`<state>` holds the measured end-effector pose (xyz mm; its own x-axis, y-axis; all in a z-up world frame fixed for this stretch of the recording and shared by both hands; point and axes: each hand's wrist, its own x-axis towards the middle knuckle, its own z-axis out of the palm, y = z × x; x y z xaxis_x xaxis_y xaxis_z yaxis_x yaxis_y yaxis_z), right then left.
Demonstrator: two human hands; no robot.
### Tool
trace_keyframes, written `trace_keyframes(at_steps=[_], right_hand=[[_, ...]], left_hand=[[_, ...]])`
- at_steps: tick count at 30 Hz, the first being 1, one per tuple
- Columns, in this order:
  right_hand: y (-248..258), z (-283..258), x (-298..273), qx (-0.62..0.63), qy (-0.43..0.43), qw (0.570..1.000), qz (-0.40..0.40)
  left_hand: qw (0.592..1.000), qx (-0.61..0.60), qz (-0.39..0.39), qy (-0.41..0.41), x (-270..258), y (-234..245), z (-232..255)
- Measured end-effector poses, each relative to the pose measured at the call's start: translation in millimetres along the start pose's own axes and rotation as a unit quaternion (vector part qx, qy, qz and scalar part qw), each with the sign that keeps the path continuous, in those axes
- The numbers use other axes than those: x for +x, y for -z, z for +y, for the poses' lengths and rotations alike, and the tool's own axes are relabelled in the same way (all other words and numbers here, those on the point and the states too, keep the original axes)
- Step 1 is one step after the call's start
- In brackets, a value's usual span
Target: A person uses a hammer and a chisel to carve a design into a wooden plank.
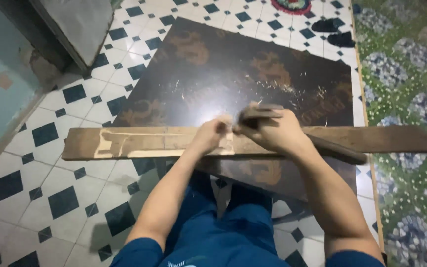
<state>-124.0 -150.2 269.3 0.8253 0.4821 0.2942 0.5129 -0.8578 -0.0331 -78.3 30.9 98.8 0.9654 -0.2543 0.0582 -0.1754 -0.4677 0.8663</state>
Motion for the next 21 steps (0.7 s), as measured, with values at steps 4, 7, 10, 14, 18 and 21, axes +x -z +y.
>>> trace_keyframes(at_steps=[4, 7, 10, 14, 18, 21], right_hand=[[29, -1, -13, 0.069, -0.045, 0.987, -0.138], [0, 30, -23, 0.137, -0.092, 0.976, -0.139], [-7, 42, -18, 0.165, -0.093, 0.974, -0.122], [-8, 40, -20, 0.162, -0.097, 0.971, -0.147], [-3, 30, -14, 0.168, -0.112, 0.969, -0.14], [1, 16, -8, 0.174, -0.1, 0.975, -0.096]], left_hand=[[0.941, -0.263, 0.149, 0.15, -4, 31, -11], [0.947, -0.267, 0.177, 0.023, -1, 4, -48], [0.972, -0.183, 0.141, -0.049, 12, -6, -62], [0.993, -0.09, 0.078, 0.007, 6, -13, -64], [0.996, -0.069, 0.06, 0.008, 0, -12, -56], [0.997, -0.07, 0.029, -0.015, 2, -6, -50]])
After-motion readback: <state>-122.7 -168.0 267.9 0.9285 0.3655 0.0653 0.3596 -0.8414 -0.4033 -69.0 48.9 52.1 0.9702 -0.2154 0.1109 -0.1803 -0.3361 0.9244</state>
